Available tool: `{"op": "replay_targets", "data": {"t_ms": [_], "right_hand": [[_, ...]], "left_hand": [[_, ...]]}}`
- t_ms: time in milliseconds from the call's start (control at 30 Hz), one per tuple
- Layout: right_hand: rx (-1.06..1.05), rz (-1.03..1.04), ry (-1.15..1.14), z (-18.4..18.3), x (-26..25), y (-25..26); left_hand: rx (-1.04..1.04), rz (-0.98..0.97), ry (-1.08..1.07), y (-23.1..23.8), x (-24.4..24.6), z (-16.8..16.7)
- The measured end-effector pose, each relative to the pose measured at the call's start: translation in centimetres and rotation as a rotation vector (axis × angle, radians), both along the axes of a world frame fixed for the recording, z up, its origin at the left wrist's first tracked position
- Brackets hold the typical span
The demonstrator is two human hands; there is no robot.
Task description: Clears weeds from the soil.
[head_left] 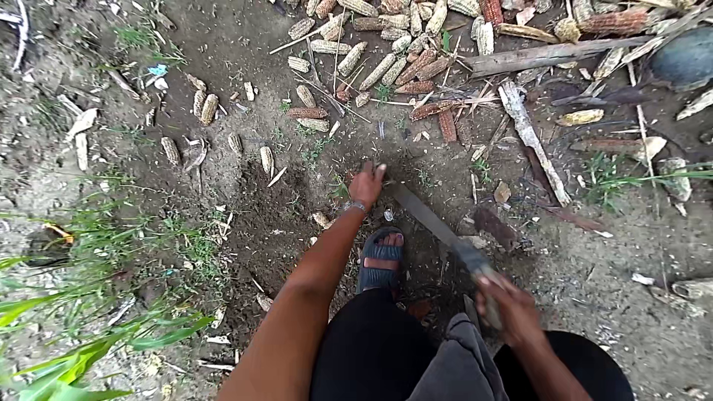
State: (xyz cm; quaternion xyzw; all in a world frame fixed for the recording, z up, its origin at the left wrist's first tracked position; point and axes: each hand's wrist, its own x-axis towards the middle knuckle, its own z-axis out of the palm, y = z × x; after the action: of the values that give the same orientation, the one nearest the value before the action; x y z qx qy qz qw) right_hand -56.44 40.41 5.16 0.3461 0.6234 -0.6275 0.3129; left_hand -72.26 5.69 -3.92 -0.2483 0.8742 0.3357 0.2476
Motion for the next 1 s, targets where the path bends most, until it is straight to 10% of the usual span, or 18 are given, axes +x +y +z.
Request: {"op": "replay_targets", "data": {"t_ms": [200, 300, 467, 700, 1000], "right_hand": [[0.101, 0.089, 0.25, -0.8, 0.4, -2.4], [0.342, 0.462, 0.502, 1.4, 0.3, 0.8], [0.025, 0.289, 0.327, 4.4, -0.9, 4.1], [-0.067, 0.389, 0.195, -5.8, -7.1, -9.6], [-0.195, 0.312, 0.132, -7.7, -6.1, -9.0]], "left_hand": [[-0.157, -0.314, -0.196, 4.6, -1.0, -0.6], [-0.162, -0.247, -0.171, 2.1, 0.2, -0.7], [-0.249, 0.094, -0.088, -7.1, 3.9, -1.5], [-0.17, 0.363, -0.153, -9.2, 3.0, -0.8], [-0.04, 0.415, -0.323, -9.0, -0.6, -1.1]]}}
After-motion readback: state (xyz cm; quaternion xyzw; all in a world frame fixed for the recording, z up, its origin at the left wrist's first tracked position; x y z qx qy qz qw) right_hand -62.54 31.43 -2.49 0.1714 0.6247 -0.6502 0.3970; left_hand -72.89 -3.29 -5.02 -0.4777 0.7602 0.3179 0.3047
